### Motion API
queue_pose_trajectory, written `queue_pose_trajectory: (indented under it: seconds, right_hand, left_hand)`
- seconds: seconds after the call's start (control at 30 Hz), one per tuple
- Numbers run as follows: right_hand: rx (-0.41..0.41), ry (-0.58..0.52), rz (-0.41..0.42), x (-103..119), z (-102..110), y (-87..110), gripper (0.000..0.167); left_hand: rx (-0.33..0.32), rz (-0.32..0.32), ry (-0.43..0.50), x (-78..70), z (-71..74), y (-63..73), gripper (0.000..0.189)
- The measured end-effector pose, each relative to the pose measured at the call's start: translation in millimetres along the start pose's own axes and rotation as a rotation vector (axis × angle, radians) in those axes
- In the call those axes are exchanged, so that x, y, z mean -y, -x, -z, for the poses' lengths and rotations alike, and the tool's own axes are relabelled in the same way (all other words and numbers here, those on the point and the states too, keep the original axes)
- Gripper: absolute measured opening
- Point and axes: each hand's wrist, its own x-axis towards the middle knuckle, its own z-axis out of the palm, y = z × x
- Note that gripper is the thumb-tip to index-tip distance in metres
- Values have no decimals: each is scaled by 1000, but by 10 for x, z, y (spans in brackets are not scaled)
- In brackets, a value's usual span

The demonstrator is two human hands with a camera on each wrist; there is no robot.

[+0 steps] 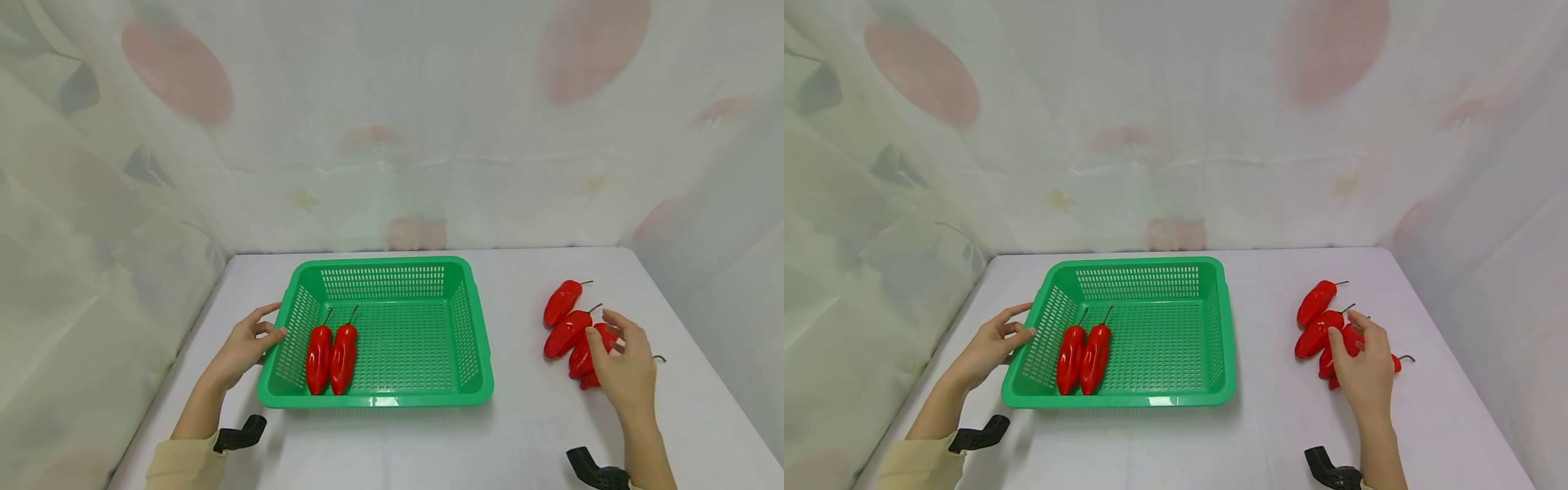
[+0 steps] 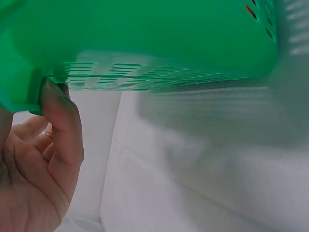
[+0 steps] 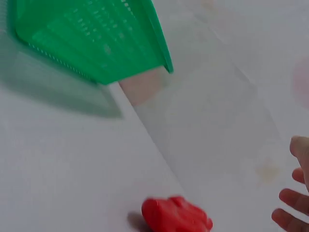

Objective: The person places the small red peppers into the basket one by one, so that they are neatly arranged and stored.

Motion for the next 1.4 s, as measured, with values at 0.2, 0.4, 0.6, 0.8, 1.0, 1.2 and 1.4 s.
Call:
queue_pose_trajectory:
  seconds: [0.2, 0.4, 0.6, 0.8, 1.0, 1.2, 1.4]
  right_hand:
    - [-20, 58, -191, -414, 65, -46, 56]
    - [28, 68, -323, -148, 256, 15, 58]
    - [6, 104, -358, -203, 313, 14, 58]
    - [30, 135, -429, -298, 328, 11, 63]
    - [78, 142, -473, -315, 301, 26, 68]
    - [103, 163, -527, -341, 279, 29, 71]
    - [110, 178, -517, -406, 250, 31, 71]
  left_hand:
    - [-1, -6, 1, -7, 3, 4, 62]
    - [1, -6, -1, 7, 9, 0, 63]
    - [-1, -2, 1, 9, 6, -1, 62]
    - [-6, 0, -1, 3, 0, 3, 62]
    - [-9, 5, -12, -1, 2, 15, 63]
    - [-6, 12, 2, -67, -10, 40, 61]
    - [-3, 14, 3, -124, -17, 64, 61]
